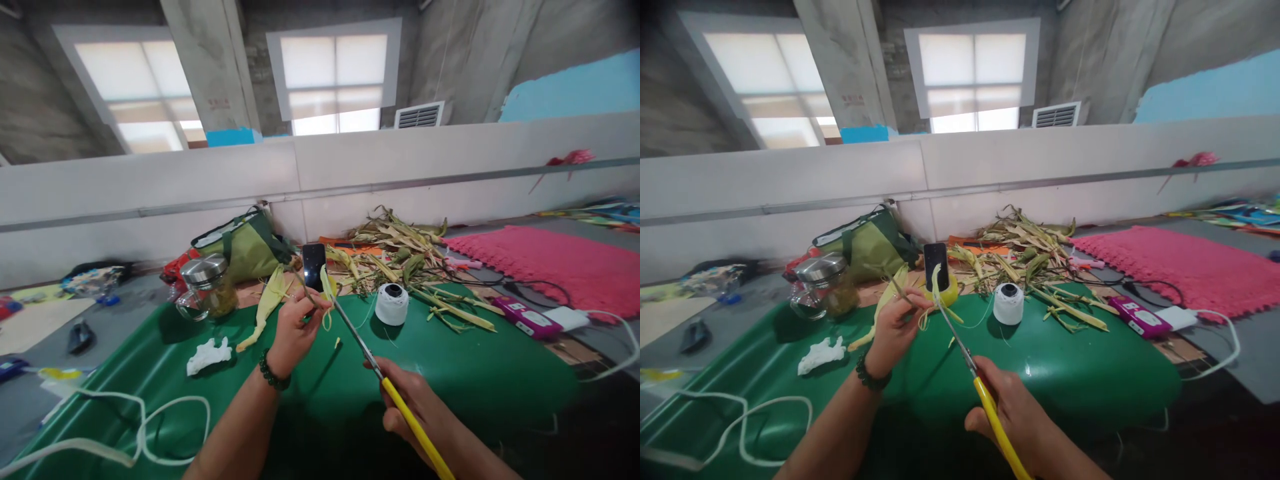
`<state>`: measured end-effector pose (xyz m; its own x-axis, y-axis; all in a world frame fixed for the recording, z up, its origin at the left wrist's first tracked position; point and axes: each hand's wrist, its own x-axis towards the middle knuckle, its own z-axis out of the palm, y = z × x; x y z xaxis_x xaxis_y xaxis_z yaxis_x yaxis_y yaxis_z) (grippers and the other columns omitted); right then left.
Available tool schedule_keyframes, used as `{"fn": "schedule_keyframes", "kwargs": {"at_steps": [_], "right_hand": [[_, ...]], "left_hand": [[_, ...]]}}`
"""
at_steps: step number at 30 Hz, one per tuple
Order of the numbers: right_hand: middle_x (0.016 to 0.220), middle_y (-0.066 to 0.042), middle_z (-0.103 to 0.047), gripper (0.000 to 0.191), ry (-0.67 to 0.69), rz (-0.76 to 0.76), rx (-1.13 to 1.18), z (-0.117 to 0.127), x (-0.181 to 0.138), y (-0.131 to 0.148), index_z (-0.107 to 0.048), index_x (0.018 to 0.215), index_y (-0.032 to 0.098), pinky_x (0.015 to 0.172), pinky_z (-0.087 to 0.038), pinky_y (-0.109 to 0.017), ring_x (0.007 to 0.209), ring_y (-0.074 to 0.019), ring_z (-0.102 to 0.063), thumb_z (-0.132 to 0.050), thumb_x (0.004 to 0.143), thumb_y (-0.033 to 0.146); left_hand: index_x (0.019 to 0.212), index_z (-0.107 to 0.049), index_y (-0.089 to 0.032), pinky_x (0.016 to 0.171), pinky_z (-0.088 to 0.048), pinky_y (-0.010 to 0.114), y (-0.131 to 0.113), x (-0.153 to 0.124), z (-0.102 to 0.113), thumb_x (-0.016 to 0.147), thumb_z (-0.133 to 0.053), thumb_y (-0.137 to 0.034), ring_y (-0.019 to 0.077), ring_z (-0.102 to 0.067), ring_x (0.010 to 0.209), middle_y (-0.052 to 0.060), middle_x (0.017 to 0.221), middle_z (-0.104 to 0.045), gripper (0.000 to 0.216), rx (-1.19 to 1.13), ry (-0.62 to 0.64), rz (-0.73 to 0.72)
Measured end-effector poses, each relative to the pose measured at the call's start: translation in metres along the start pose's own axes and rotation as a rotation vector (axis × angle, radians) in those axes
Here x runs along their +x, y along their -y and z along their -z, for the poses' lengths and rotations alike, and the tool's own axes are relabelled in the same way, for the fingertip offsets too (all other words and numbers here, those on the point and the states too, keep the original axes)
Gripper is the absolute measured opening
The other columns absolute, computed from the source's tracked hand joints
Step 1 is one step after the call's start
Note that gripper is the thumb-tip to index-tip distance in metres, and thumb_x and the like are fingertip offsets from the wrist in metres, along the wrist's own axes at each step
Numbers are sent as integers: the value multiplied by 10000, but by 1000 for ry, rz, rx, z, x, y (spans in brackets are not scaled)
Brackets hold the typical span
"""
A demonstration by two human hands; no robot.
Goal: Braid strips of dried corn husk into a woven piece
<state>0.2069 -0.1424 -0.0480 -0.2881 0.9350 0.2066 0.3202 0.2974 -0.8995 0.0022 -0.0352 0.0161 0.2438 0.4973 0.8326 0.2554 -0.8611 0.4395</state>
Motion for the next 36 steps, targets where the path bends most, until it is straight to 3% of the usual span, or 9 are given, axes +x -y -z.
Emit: {"fn": "schedule_keyframes", "kwargs": {"at_steps": [6,15,18,22,30,36], "right_hand": [[679,1,-561,744,-96,69,-230,-2,-1,4,-611,1011,174,555,-401,-225,588,-127,-434,-455,716,839],[796,-88,-666,810,-180,108,-464,-7,2,2,-560,1203,129,655,-520,-324,638,-213,-622,-608,691,755],[918,-138,-697,872,-218,159,-504,-7,2,-1,-552,1243,134,691,-547,-345,751,-263,-683,-645,645,762],[1003,-176,-706,920,-244,212,-556,-7,2,-3,-550,1246,131,719,-569,-362,851,-305,-712,-591,634,816],[948,-189,-709,929,-295,277,-636,-5,2,-3,-555,1213,100,668,-574,-357,800,-294,-717,-465,682,857],[796,-108,-685,855,-310,266,-605,-2,3,-1,-590,1177,129,583,-527,-290,555,-175,-615,-502,692,828]], "left_hand": [[834,-710,-210,655,-517,238,-5,-3,6,838,-608,-120,127,-644,715,25,810,-677,136,86,-41,-183],[849,-666,-224,671,-545,243,-7,-4,6,835,-606,-112,129,-661,731,5,804,-670,128,117,-109,-266],[826,-651,-224,677,-547,244,-7,-5,6,841,-589,-109,130,-669,735,7,807,-680,131,139,-104,-294],[813,-643,-223,676,-546,249,-7,-7,5,841,-577,-110,137,-677,725,11,801,-700,134,160,-99,-316],[877,-661,-223,705,-560,250,-8,-9,5,841,-590,-106,135,-692,757,18,837,-715,142,172,-116,-329],[855,-656,-222,694,-568,245,-9,-8,6,869,-564,-146,133,-702,745,20,823,-729,119,221,-105,-322]]}}
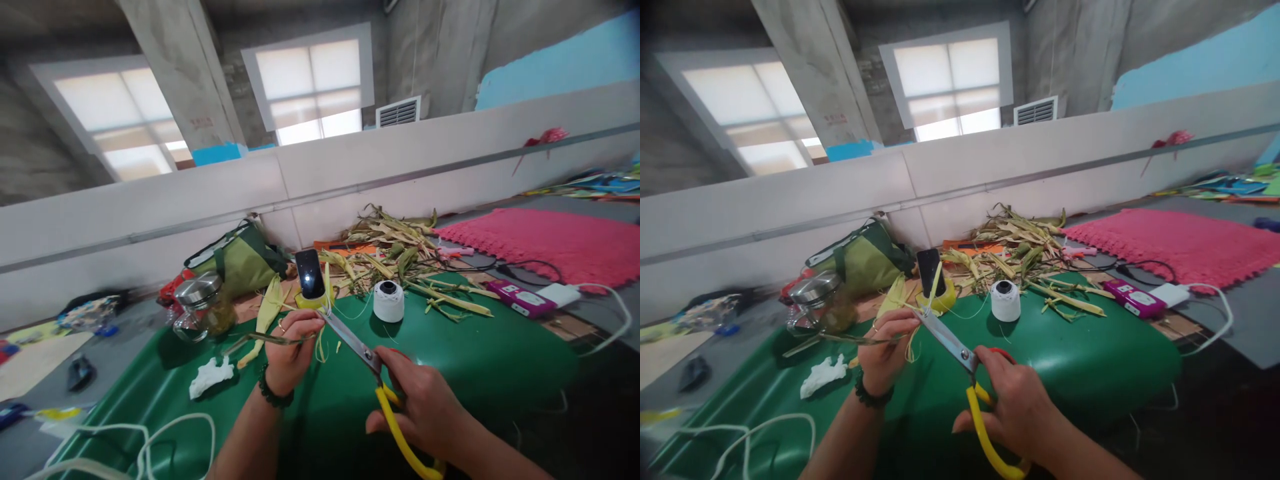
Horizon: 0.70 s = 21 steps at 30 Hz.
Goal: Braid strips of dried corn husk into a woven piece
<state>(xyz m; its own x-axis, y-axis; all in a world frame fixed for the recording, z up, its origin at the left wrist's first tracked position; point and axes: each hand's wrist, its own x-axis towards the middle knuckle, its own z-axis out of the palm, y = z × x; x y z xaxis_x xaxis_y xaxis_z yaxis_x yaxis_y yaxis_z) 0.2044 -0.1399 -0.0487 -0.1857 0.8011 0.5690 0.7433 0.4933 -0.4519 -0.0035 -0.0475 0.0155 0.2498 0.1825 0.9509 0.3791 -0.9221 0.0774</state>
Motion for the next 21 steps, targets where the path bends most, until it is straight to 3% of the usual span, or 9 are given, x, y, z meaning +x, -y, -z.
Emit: {"fn": "schedule_keyframes", "kwargs": {"at_steps": [8,13,15,17,19,21], "right_hand": [[619,-23,-588,632,36,-46,130,10,4,3,-638,1005,166,510,-428,-237,491,-126,-498,-487,797,743],[556,12,-530,620,-1,-140,339,8,-4,-8,-654,983,179,469,-403,-232,465,-112,-454,-451,817,741],[567,11,-534,599,-126,-208,351,18,-6,-20,-644,1010,182,444,-384,-238,447,-111,-437,-479,811,721],[639,-23,-589,548,-263,-364,233,38,-2,-38,-634,1051,193,472,-400,-264,485,-140,-490,-497,827,675],[735,-85,-649,495,-288,-524,14,63,5,-61,-637,1061,192,551,-440,-314,596,-208,-585,-504,846,618],[794,-154,-674,457,-287,-690,-269,85,12,-88,-646,1010,173,617,-454,-381,682,-280,-635,-485,860,573]], "left_hand": [[875,-666,-216,711,-567,246,1,-2,1,860,-570,-115,132,-697,778,27,849,-727,140,-55,32,5],[830,-669,-206,690,-556,253,4,0,0,850,-594,-143,136,-684,742,28,806,-715,99,-107,-5,77],[784,-658,-195,682,-549,258,7,2,-1,837,-623,-190,147,-679,753,31,780,-707,64,-177,-42,194],[758,-644,-183,668,-543,264,12,6,-1,823,-648,-269,161,-675,766,43,784,-707,108,-258,-64,416],[777,-648,-171,636,-534,258,19,10,2,797,-665,-348,160,-666,741,55,813,-710,179,-346,-29,691],[765,-646,-163,570,-512,233,28,13,6,717,-718,-399,142,-638,651,32,717,-684,251,-461,47,921]]}}
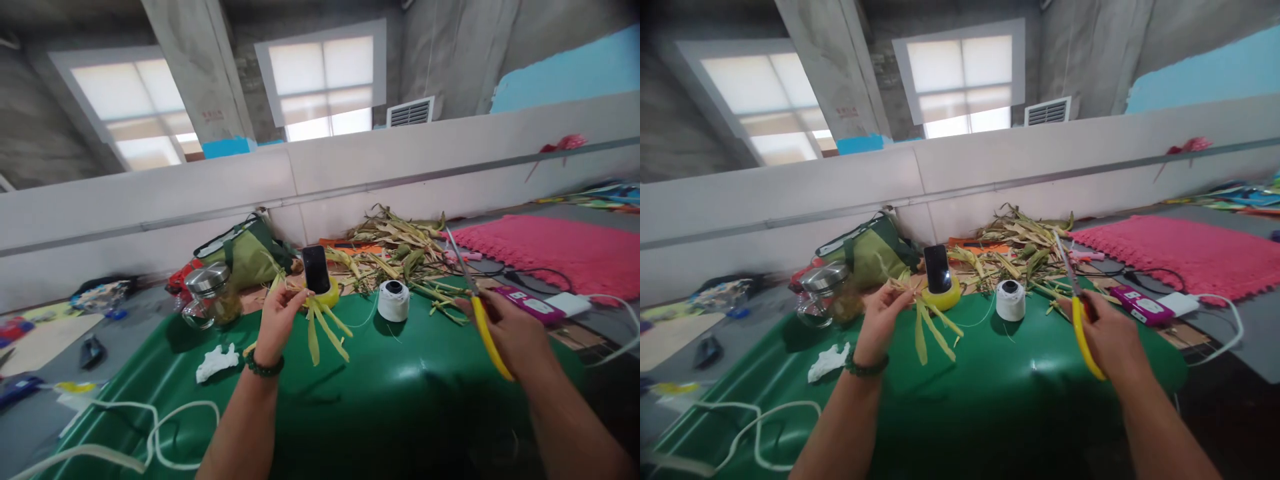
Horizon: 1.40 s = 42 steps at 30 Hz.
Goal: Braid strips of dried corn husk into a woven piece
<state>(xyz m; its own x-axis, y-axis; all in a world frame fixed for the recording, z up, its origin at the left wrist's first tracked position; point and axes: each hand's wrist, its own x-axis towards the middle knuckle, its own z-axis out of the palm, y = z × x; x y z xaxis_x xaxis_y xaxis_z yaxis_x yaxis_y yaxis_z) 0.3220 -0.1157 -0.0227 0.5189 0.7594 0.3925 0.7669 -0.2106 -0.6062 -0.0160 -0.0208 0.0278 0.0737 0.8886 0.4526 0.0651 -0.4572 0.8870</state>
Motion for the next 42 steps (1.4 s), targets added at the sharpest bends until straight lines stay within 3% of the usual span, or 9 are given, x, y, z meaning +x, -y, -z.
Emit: {"fn": "schedule_keyframes", "kwargs": {"at_steps": [3,10,14,18,22,24,27,34,42], "right_hand": [[804,-242,-683,436,138,-66,-359,-4,30,-31,-669,966,118,583,-437,-452,652,-359,-650,-488,841,494],[623,-178,-663,255,163,143,-429,-43,46,-89,-658,676,217,473,-398,-445,520,-349,-611,-535,787,412],[750,-124,-692,239,34,399,-156,-39,27,-28,-691,947,248,513,-427,-395,570,-279,-607,-564,781,363],[825,-44,-695,714,519,624,379,-67,-17,80,-379,1453,197,602,-489,-284,623,-164,-600,-498,752,139],[818,-24,-720,454,952,857,340,-103,-25,128,-674,1145,184,637,-469,-229,699,-155,-630,-550,720,86],[751,-44,-721,253,895,854,131,-105,-6,132,-736,886,172,620,-441,-231,678,-162,-625,-567,726,72],[862,-88,-728,209,458,735,200,-97,28,144,-732,887,173,681,-450,-260,784,-186,-634,-530,859,220],[620,-17,-665,331,814,517,1015,-133,26,190,-719,775,186,562,-482,-266,598,-156,-608,-665,747,511],[524,12,-610,331,529,256,1201,-163,35,168,-693,629,167,462,-446,-228,463,-99,-522,-790,573,479]], "left_hand": [[706,-599,-160,563,-515,217,3,9,7,601,-783,-390,115,-615,604,-11,658,-638,313,-176,56,240],[664,-499,-173,425,-413,146,15,17,5,571,-814,-310,75,-571,467,-50,539,-590,355,-319,91,362],[697,-509,-165,512,-517,189,20,18,2,609,-813,-258,111,-646,541,-5,622,-661,329,-430,136,435],[732,-521,-155,522,-533,186,24,17,-3,691,-765,-183,129,-676,576,30,663,-682,250,-597,225,466],[781,-514,-159,486,-512,155,24,21,2,764,-693,-118,94,-640,519,-5,624,-653,184,-744,144,446],[801,-508,-161,495,-507,137,25,25,7,768,-694,-109,65,-602,479,-35,585,-622,196,-800,46,385],[891,-525,-161,479,-486,127,30,29,10,734,-749,-149,57,-580,459,-56,567,-597,274,-789,19,289],[1142,-540,-172,449,-427,163,54,27,-8,753,-737,-222,78,-558,471,-36,636,-626,439,-571,221,305],[757,-673,-168,418,-295,209,56,26,-1,751,-718,-416,74,-370,431,-45,483,-452,252,-257,497,336]]}}
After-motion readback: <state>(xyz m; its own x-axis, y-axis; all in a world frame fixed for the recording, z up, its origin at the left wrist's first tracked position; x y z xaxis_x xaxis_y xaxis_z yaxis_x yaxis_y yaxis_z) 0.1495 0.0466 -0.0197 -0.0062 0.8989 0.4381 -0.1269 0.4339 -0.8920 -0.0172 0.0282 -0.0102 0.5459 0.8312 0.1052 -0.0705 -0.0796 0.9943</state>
